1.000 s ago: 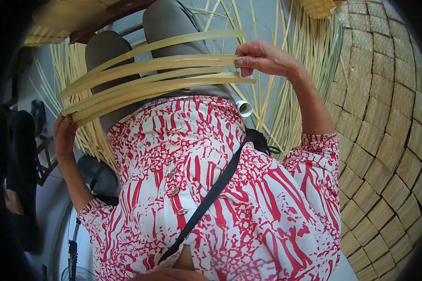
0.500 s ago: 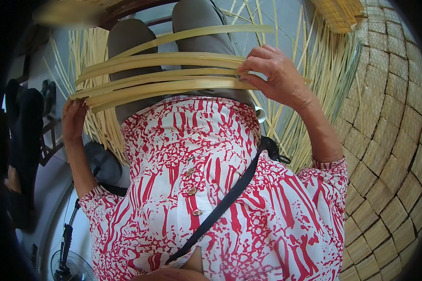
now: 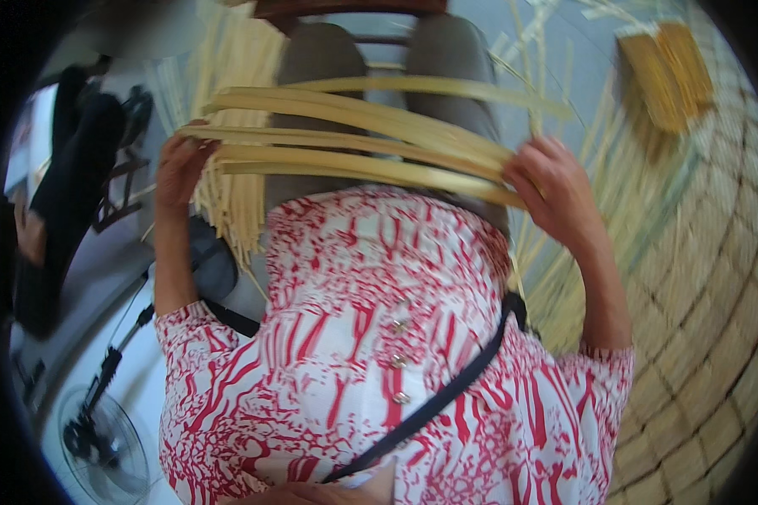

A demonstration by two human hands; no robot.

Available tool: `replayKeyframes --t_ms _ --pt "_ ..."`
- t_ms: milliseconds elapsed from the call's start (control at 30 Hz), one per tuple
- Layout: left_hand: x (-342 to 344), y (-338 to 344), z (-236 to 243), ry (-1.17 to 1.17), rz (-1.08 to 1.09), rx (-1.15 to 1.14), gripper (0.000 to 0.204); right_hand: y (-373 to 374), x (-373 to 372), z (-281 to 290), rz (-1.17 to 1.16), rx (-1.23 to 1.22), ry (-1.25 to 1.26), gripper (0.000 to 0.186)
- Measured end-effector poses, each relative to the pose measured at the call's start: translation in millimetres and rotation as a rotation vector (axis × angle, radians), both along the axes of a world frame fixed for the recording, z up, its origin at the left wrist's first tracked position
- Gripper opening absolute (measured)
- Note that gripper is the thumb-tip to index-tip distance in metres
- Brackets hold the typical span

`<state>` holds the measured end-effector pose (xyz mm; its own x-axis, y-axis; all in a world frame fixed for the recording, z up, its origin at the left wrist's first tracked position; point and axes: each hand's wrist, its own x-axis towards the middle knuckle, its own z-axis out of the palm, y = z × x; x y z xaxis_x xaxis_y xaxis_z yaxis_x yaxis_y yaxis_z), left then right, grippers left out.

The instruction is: The person weaves a basket by hand, interlacing thin bamboo strips through a pre-formed frame. The person repeatedly threads the strips over and under the vertical ribs to build up the basket walls.

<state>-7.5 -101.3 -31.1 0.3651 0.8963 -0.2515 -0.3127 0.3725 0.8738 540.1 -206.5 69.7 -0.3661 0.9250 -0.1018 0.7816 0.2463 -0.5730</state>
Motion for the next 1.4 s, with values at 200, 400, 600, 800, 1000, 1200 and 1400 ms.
replayKeyframes --t_ms 200,400,600,800,1000,1200,1400 --pt "44 -1 35 0.240 0.055 0.000 0.018 -12 13 0 -0.161 0.025 0.003 0.011" --pt "33 0 27 0.321 -0.210 0.084 0.020 -4 15 -11 -0.184 0.018 0.113 0.010" --pt "24 0 49 0.430 -0.164 0.118 0.047 4 26 -9 -0.236 -0.116 0.038 0.010" --pt "39 -5 102 0.618 -0.103 0.420 0.074 4 24 -16 -0.224 0.021 0.153 0.010" --pt "57 -1 116 0.203 -0.069 0.254 0.042 7 18 11 -0.172 0.000 0.029 0.015" --pt "56 3 109 0.250 0.136 0.241 0.021 12 17 17 -0.144 0.020 0.013 0.015" --pt "62 2 111 0.219 0.168 0.255 0.020 14 24 8 -0.169 0.023 0.066 0.014"
